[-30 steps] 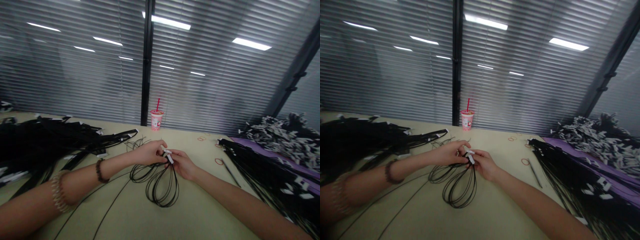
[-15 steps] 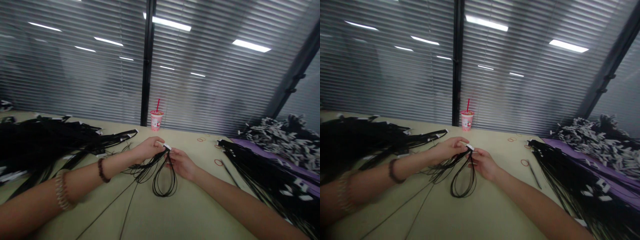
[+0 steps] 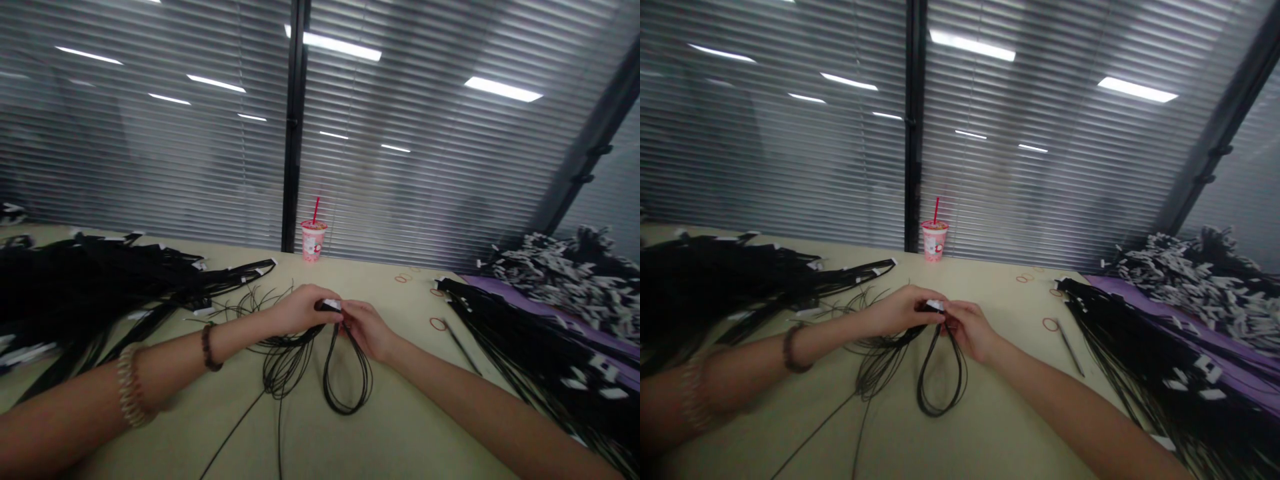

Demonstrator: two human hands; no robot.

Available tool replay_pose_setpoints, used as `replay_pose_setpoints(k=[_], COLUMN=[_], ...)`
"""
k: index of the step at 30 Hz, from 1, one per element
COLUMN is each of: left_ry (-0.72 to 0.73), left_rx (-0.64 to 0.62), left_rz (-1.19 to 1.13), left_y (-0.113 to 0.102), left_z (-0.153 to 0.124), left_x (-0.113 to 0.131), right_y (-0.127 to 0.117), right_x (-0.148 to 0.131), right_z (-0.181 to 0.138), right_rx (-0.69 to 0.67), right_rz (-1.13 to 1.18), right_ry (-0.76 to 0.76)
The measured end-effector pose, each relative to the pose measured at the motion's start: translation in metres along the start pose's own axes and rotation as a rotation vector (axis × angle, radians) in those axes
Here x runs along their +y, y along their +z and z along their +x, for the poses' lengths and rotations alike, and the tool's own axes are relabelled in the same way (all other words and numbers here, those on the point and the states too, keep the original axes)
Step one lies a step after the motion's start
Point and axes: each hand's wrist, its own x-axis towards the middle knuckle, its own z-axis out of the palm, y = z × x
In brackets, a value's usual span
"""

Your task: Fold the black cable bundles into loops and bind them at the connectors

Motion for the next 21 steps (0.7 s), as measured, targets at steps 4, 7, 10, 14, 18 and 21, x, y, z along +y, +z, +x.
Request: replay_pose_setpoints(k=[4, 7, 10, 14, 18, 21], left_ry=[0.028, -0.022, -0.076, -0.128, -0.096, -0.004], left_rx=[-0.015, 0.041, 0.107, 0.174, 0.181, 0.118], left_rz=[-0.138, -0.195, -0.231, -0.266, -0.253, -0.223], left_y=[0.004, 0.01, 0.017, 0.019, 0.015, 0.011], left_z=[0.003, 0.007, 0.008, 0.008, 0.007, 0.006], left_x=[-0.003, -0.008, -0.011, -0.01, -0.009, -0.008], right_y=[-0.001, -0.002, -0.005, -0.009, -0.01, -0.009], right_x=[-0.003, -0.004, -0.003, -0.002, -0.003, -0.001], right_z=[0.0, 0.002, 0.005, 0.008, 0.007, 0.006], right_rx=[0.0, -0.009, -0.038, -0.074, -0.084, -0.063], right_rz=[0.043, 0.082, 0.14, 0.172, 0.194, 0.174], right_ry=[0.018, 0.065, 0.113, 0.126, 0.124, 0.123])
